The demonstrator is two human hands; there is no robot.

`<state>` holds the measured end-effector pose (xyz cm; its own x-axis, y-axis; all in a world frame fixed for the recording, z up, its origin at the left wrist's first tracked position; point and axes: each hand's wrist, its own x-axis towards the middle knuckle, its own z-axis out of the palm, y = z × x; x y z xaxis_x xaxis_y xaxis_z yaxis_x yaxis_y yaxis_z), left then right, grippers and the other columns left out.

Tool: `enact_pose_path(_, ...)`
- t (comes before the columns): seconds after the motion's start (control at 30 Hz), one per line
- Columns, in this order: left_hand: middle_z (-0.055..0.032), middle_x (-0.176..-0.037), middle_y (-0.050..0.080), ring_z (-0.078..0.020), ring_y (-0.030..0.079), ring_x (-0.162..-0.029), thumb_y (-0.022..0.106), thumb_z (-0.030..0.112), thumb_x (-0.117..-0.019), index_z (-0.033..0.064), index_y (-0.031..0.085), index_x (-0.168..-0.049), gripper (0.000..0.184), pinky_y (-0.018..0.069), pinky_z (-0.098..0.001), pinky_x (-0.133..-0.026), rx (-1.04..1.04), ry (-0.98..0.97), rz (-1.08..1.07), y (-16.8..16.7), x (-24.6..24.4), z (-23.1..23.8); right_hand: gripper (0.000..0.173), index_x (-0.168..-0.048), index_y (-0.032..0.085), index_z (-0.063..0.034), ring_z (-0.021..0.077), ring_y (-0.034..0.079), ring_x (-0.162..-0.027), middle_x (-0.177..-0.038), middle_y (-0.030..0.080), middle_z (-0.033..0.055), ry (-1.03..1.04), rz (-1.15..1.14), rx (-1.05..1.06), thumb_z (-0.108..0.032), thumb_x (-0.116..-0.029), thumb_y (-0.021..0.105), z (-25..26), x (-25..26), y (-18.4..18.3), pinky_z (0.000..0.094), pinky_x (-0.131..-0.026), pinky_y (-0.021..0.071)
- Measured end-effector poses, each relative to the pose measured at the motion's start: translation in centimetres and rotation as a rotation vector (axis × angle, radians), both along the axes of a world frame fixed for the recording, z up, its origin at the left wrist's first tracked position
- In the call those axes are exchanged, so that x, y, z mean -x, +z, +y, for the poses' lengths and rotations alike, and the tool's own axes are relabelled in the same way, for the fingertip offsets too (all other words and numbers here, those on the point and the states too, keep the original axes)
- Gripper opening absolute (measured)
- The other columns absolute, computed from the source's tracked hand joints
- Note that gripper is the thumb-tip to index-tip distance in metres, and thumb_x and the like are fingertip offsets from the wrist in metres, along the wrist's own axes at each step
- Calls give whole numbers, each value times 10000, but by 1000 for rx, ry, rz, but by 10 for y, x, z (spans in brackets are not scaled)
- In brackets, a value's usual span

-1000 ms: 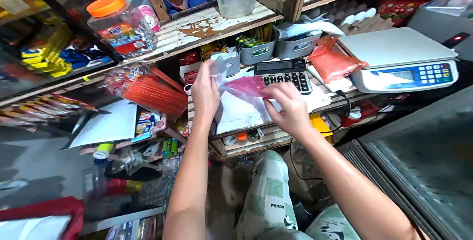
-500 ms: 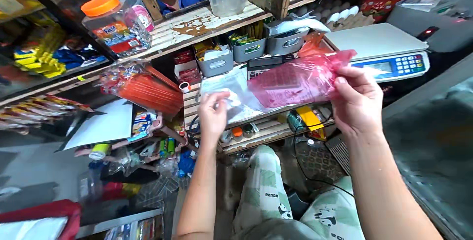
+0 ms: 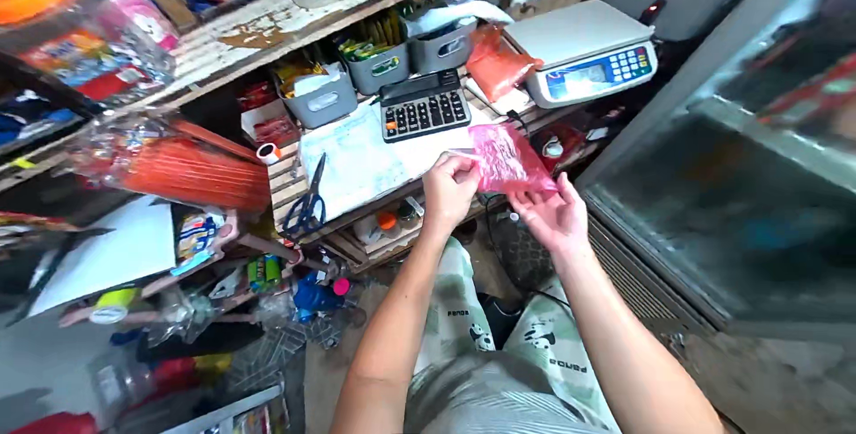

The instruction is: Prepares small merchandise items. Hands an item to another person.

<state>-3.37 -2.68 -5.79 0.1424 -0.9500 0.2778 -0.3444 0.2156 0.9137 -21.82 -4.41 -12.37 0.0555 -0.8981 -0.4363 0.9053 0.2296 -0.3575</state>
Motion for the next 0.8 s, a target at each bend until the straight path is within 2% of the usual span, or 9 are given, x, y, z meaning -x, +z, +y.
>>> enact_pose_path(0.03, -139, -1054, 681, -168, 680, -922, 697, 34, -927, -16, 728, -944, 60, 592, -340, -838, 85, -6, -78, -2, 4, 0, 692, -1573, 293, -158, 321, 523, -1352, -1517, 465, 137, 33, -31, 15, -601, -1047, 371, 1, 1, -5, 513, -1074, 492)
enact_pose_path(0.1, -119, -1026, 671, -145, 681, -906, 731, 34, -905, 5, 728, -903, 29, 606, -302, -821, 199, -28, -221, -7, 14, 8, 723, -1539, 354, -163, 327, 541, -1338, -1484, 512, 139, 94, -77, 59, -661, -1016, 383, 6, 1, -12, 528, -1067, 497)
enact_pose_path(0.23, -106, -1032, 681, -149, 676, -921, 750, 30, -882, 27, 733, -896, 22, 593, -310, -818, 203, -161, -293, -17, 38, 28, 361, -1157, 626, -140, 198, 724, -922, -1029, 722, 81, 111, -213, 183, -381, -1085, 368, 18, -12, -22, 380, -781, 626)
enact_pose_path(0.33, -90, -1000, 676, -134, 670, -883, 755, 82, -903, 29, 752, -933, 61, 594, -290, -780, 188, -289, -276, -31, 49, 44, 397, -936, 665, -136, 104, 708, -737, -822, 722, 28, 70, -223, 216, -288, -1084, 330, 32, -10, -37, 280, -644, 609)
enact_pose_path(0.43, -88, -1065, 736, -123, 708, -971, 726, 84, -936, 9, 766, -1018, 118, 605, -296, -879, 133, -314, -180, -41, 36, 69, 291, -1008, 670, -166, -18, 635, -705, -816, 682, -57, 121, -224, 366, -238, -1075, 396, 39, 25, -53, 132, -627, 525)
enact_pose_path(0.57, -103, -1105, 720, -165, 690, -998, 662, 56, -962, 55, 761, -1098, 168, 578, -354, -879, -80, 30, -336, -75, -24, 79, 286, -1071, 595, -64, 69, 647, -672, -845, 645, 22, 54, -620, 236, -309, -1036, 452, 25, 96, -86, 147, -615, 546)
enact_pose_path(0.63, -108, -1112, 716, -173, 684, -1033, 662, 39, -956, 56, 762, -1084, 162, 569, -361, -907, -89, 69, -360, -88, -34, 84, 295, -1098, 559, -83, 63, 648, -716, -874, 625, 14, -44, -443, 159, -295, -1074, 354, 40, 105, -98, 143, -652, 553)
enact_pose_path(0.73, -127, -1109, 706, -190, 685, -1009, 667, 80, -967, 26, 748, -1097, 163, 579, -371, -900, -133, -72, -336, -95, -8, 92, 246, -1041, 544, -178, 10, 599, -605, -772, 604, -46, -142, 134, -149, -281, -1098, 329, 60, 71, -97, 131, -547, 521)
enact_pose_path(0.8, -142, -1107, 696, -200, 687, -1000, 708, 174, -961, 11, 741, -1096, 214, 592, -368, -878, -226, -218, -301, -104, 23, 96, 208, -1285, 440, -205, 30, 576, -658, -886, 577, -46, -72, 576, -185, -214, -1094, 358, 74, 37, -99, 204, -596, 516)
